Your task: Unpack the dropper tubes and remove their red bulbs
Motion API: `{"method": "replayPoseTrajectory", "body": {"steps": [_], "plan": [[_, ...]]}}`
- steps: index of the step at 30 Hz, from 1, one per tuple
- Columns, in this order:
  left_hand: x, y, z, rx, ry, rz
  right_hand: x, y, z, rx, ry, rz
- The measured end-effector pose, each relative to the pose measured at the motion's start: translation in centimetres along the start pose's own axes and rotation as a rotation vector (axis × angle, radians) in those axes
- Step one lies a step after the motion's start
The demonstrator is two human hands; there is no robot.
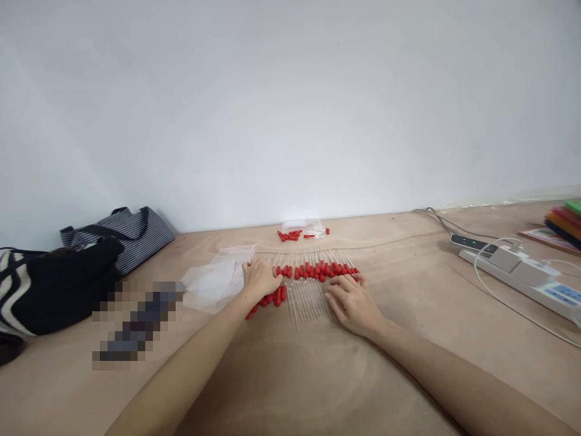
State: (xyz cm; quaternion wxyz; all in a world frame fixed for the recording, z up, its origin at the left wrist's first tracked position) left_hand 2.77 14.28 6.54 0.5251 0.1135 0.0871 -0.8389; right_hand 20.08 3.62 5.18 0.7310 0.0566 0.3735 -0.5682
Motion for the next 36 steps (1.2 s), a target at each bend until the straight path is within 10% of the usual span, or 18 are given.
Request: {"method": "replayPoseTrajectory", "body": {"steps": [5, 10, 18, 36], "plan": [[2.5, -0.2, 3.0, 0.012, 0.127, 0.0, 0.0, -0.1, 0.3, -0.018, 0.049, 0.02], [5.9, 3.2, 5.8, 0.009, 0.362, -0.279, 0.3, -1.3, 1.4, 0.04, 0.179, 0.11], [8.2, 9.6, 4.8, -0.054, 0.582, -0.678, 1.3, -3.4, 0.4, 0.208, 0.198, 0.309], [8.5, 10.9, 3.3, -0.078, 0.615, -0.67, 2.4, -3.8, 0.1, 0.174, 0.222, 0.407]]}}
Point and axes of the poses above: each hand's wrist, its own x-axis away from the middle knuckle, its own z-axis out of the back of the hand, y = z × x, the point moved 9 cm from there along -x, towards the middle knuckle, and after that the axes turned 15 degrees about -z, right-handed, at the moved point
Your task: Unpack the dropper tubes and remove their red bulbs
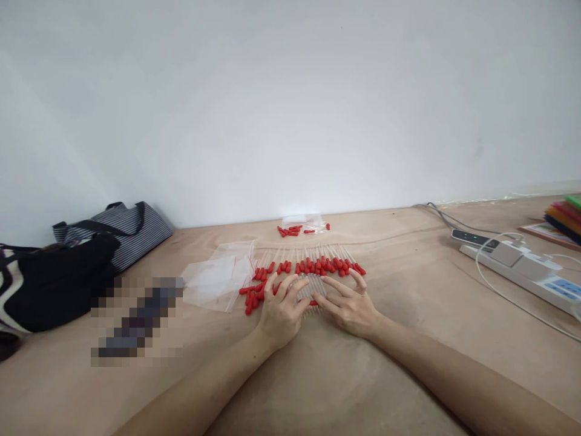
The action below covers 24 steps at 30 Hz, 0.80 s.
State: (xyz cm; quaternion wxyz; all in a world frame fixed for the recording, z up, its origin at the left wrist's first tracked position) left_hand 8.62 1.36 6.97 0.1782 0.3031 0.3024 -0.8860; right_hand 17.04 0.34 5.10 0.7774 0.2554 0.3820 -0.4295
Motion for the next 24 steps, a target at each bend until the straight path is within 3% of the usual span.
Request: {"method": "replayPoseTrajectory", "body": {"steps": [16, 19, 24], "plan": [[0.2, -0.1, 0.7, 0.021, 0.03, 0.026, -0.3, 0.5, -0.4, 0.075, -0.17, 0.038], [0.9, -1.7, 1.5, 0.014, 0.019, 0.122, -0.2, 2.3, -0.8, 0.12, -0.23, -0.018], [3.3, -6.8, 3.1, 0.005, -0.077, 0.386, -0.1, 4.3, -1.9, 0.113, -0.345, -0.148]]}}
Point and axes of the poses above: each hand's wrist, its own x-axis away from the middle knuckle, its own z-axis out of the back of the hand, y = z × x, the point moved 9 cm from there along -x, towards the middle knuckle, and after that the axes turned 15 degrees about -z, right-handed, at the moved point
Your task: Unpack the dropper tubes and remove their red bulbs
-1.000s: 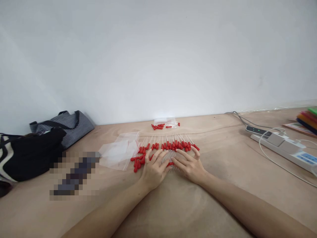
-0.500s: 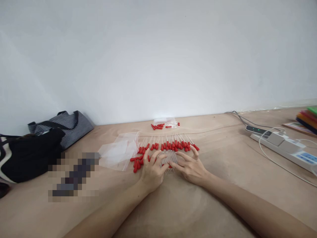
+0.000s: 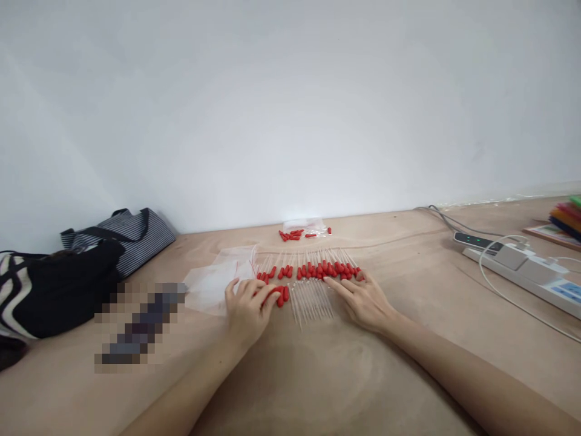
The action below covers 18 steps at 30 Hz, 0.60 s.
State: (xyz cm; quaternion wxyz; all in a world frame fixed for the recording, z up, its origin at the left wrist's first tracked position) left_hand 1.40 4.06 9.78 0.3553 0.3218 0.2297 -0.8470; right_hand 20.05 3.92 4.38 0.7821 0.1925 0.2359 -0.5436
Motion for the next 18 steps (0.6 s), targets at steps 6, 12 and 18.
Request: {"method": "replayPoseTrajectory", "body": {"steps": [6, 12, 18], "plan": [[3.5, -7.2, -1.3, 0.102, -0.316, 0.502, -0.1, -0.5, -1.7, 0.007, -0.107, -0.135], [4.2, -6.6, -3.3, 0.195, -0.455, 0.552, -0.2, -0.3, -2.4, -0.101, -0.101, -0.181], [4.0, -6.6, -3.3, 0.254, -0.409, 0.575, -0.5, -0.6, -2.1, -0.208, -0.041, -0.233]]}}
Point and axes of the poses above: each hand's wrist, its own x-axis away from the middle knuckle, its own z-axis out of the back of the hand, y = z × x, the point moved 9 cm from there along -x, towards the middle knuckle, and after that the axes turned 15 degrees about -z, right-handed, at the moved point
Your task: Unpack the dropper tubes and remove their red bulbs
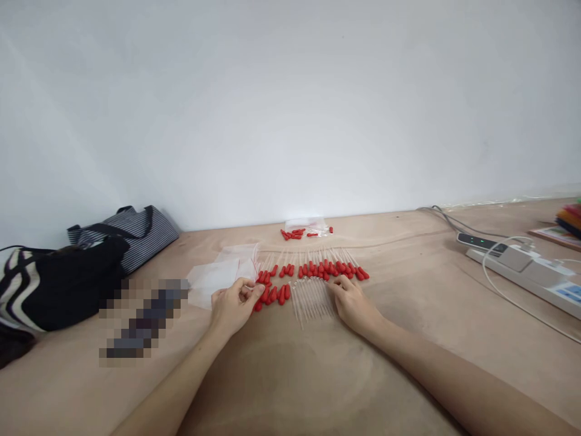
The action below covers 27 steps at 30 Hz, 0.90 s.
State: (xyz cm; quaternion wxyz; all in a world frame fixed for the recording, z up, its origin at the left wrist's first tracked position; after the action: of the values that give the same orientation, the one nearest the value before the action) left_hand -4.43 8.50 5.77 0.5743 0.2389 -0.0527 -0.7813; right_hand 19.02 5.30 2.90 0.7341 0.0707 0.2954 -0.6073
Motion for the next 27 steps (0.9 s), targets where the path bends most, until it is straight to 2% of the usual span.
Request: {"method": "replayPoseTrajectory", "body": {"steps": [4, 7, 14, 17, 23, 27], "plan": [[-0.6, -0.7, 1.2, -0.072, 0.057, -0.012, 0.2, -0.3, -0.3, -0.104, -0.024, 0.002], [-2.0, -0.5, 1.3, -0.171, 0.029, -0.046, 0.4, -0.3, -0.5, -0.141, -0.038, -0.019], [-7.1, 1.6, -1.4, -0.335, -0.085, -0.148, 0.8, -0.7, -0.4, -0.152, -0.08, -0.044], [-8.6, 2.2, -2.5, -0.38, -0.098, -0.16, 0.9, -1.0, -0.4, -0.141, -0.095, -0.033], [-9.8, 2.7, -4.0, -0.443, -0.089, -0.174, 1.1, -1.1, -0.6, -0.133, -0.11, -0.034], [-10.0, 2.8, -3.5, -0.464, -0.062, -0.144, 1.0, -1.0, -0.1, -0.127, -0.066, -0.036]]}}
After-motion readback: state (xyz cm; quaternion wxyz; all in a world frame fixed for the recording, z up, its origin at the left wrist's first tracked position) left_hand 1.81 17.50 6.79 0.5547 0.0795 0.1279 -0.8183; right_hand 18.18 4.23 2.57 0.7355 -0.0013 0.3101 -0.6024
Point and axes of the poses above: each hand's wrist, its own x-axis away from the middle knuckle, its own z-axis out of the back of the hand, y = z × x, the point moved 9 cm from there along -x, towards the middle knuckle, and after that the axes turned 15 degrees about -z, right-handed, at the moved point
